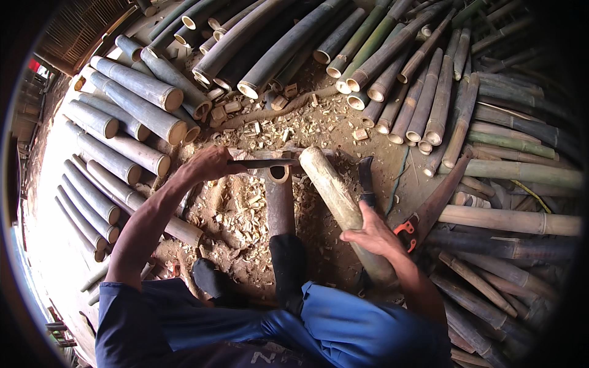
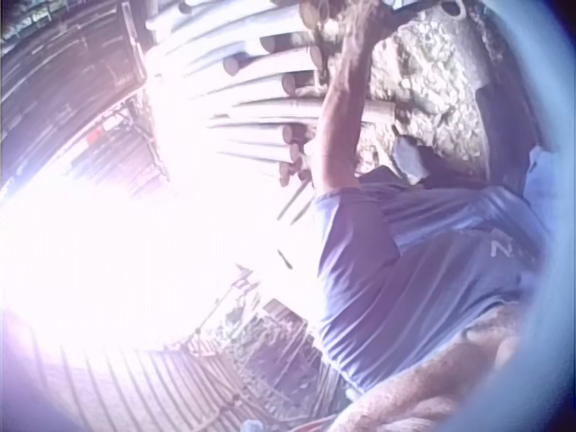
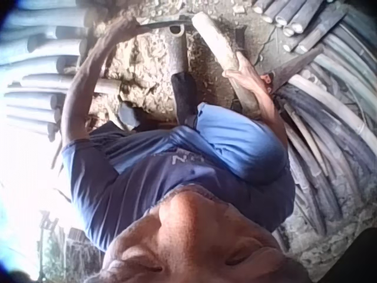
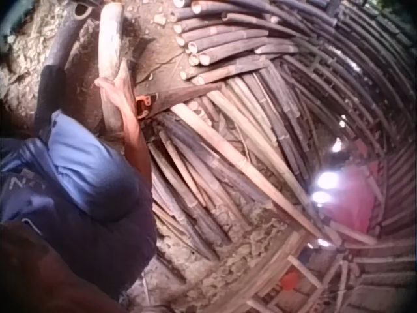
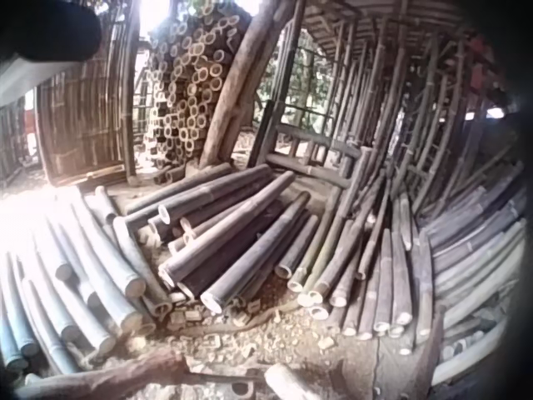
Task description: The person sits on the ground and shaves the ends of bamboo poles with a knife, handling multiple poles and fitting them into a bamboo joint.
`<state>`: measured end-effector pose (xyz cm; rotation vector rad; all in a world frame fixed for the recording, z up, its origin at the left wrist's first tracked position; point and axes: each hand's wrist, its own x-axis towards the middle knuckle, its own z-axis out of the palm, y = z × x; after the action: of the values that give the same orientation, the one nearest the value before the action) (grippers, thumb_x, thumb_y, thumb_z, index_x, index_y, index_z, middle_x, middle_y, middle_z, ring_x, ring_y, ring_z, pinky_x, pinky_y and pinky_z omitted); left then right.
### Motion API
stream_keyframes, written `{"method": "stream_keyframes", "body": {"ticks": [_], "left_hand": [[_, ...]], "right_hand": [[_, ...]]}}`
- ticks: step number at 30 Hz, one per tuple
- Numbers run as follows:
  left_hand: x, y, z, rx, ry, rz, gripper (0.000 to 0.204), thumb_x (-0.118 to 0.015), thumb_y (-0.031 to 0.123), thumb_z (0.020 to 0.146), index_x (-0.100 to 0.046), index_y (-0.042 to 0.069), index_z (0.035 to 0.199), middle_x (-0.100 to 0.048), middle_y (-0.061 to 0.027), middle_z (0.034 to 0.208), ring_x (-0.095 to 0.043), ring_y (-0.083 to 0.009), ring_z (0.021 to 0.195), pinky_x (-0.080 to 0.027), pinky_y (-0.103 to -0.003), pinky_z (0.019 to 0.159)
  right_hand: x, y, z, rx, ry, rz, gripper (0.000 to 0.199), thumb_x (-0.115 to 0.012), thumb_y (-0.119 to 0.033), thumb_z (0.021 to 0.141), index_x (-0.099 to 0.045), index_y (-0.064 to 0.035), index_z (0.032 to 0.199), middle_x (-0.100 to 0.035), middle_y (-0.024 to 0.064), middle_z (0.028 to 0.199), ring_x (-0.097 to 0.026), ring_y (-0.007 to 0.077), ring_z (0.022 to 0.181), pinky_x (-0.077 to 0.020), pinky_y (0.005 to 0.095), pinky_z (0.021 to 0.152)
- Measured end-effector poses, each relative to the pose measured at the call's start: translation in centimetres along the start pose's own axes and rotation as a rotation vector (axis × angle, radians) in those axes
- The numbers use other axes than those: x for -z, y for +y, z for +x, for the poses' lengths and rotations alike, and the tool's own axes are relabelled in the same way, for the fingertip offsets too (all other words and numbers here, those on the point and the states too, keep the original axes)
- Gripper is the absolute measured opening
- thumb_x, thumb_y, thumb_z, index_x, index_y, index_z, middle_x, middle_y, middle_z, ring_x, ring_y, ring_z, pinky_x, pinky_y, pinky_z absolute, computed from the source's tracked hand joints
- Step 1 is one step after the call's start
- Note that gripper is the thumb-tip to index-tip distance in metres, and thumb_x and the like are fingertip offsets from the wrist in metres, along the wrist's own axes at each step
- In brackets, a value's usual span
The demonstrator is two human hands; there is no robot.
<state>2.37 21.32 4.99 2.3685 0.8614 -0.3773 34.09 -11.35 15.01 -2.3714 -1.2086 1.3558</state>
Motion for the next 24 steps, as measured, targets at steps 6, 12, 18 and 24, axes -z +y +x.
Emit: {"method": "stream_keyframes", "body": {"ticks": [6,12,18,24], "left_hand": [[0.8,1.2,0.7,0.017,-0.073,-0.087,0.059,-0.070,0.068,0.086,-0.081,0.010,0.090,-0.062,-0.0038,0.055,-0.057,-0.0156,0.046,-0.048,-0.036,0.047],[-2.4,-0.3,-3.5,-0.124,0.200,0.253,0.058,-0.042,0.059,0.105,-0.056,0.014,0.072,-0.042,0.0038,0.055,-0.031,-0.0107,0.042,-0.031,-0.033,0.036],[-4.0,3.4,-8.3,-0.183,0.402,0.072,0.024,-0.078,0.030,0.080,-0.068,0.013,0.093,-0.065,-0.0063,0.082,-0.067,-0.0260,0.075,-0.052,-0.042,0.068],[-2.4,1.4,-8.7,-0.075,0.202,0.102,0.023,-0.070,0.029,0.091,-0.063,0.008,0.097,-0.067,-0.0097,0.088,-0.069,-0.0278,0.070,-0.056,-0.044,0.059]], "right_hand": [[-2.6,1.6,-1.5,0.190,0.445,0.153,0.113,-0.087,-0.029,0.071,-0.022,0.0153,0.152,-0.044,0.0316,0.148,-0.047,0.0360,0.137,-0.0379,0.0408,0.114],[2.6,-2.9,-0.4,0.006,-0.052,0.109,0.112,-0.088,-0.025,0.069,-0.025,0.0127,0.153,-0.049,0.0311,0.143,-0.050,0.0364,0.134,-0.0377,0.0377,0.115],[1.3,0.3,1.7,0.239,0.269,0.334,0.109,-0.085,-0.021,0.071,-0.023,0.0153,0.152,-0.050,0.0293,0.144,-0.050,0.0333,0.134,-0.0376,0.0376,0.114],[1.2,-5.3,3.7,0.337,0.264,-0.115,0.103,-0.086,-0.025,0.072,-0.030,0.0133,0.149,-0.052,0.0311,0.140,-0.055,0.0418,0.129,-0.0436,0.0417,0.110]]}}
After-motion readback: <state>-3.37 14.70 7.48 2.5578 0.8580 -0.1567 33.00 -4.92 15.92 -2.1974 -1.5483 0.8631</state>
